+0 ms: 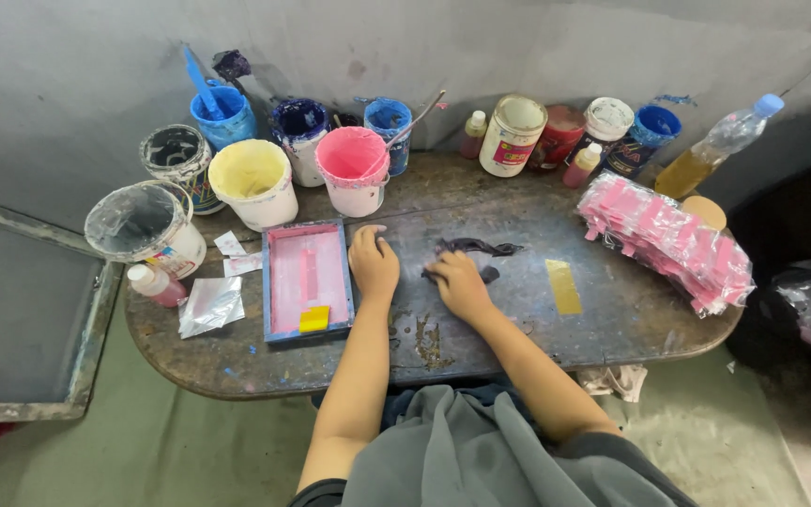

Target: A person prepares a screen printing frame by applying ink, wiping the mesh with a cloth, and mixing ink in a container.

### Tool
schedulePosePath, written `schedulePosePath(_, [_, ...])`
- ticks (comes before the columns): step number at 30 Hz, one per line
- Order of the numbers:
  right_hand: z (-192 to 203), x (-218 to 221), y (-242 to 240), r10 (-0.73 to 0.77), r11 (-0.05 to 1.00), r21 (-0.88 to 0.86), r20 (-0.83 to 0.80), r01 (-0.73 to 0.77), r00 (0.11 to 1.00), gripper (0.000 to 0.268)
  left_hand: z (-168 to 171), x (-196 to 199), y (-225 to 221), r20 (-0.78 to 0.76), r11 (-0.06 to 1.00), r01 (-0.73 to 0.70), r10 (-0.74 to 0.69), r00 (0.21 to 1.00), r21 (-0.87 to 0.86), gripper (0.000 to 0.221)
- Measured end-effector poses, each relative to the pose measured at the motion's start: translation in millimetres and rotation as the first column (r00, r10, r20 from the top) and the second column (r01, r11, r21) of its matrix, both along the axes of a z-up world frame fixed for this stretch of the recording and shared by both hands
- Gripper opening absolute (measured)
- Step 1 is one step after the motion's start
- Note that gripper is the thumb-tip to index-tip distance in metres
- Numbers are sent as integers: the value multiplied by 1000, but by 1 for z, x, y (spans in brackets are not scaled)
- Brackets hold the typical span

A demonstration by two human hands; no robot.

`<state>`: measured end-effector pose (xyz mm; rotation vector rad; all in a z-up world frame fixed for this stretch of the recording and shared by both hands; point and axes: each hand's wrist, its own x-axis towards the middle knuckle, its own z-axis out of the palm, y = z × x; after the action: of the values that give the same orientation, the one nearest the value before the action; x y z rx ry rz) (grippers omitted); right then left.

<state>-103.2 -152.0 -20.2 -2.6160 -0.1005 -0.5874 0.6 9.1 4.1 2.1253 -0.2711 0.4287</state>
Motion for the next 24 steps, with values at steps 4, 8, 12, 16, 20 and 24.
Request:
schedulePosePath(4, [9, -63, -1, 23, 1000, 10, -41, -22, 999, 17, 1, -2, -2, -7, 1000, -12, 12, 1000, 22, 20])
schedulePosePath(8, [6, -99, -11, -3, 998, -57, -64, -1, 998, 21, 1, -3, -2, -17, 1000, -12, 12, 1000, 28, 20])
schedulePosePath(12, [9, -84, -28, 17, 994, -104, -15, -18, 1000, 26, 4, -5, -2, -34, 999, -1, 2, 999, 41, 19])
schedulePosePath(16, [4, -21, -71, -5, 993, -117, -33, 1, 999, 32, 9, -8, 0, -66, 999, 21, -18, 998, 50, 19])
schedulePosePath(20, [-16, 48, -114, -154, 983, -112, -52, 148, 987, 33, 12, -8, 0, -58, 1000, 15, -14, 998, 18, 18])
schedulePosePath(24, [-44, 105, -124, -248, 968, -58, -90, 243, 965, 35, 18, -8, -2, -17, 999, -8, 7, 1000, -53, 17])
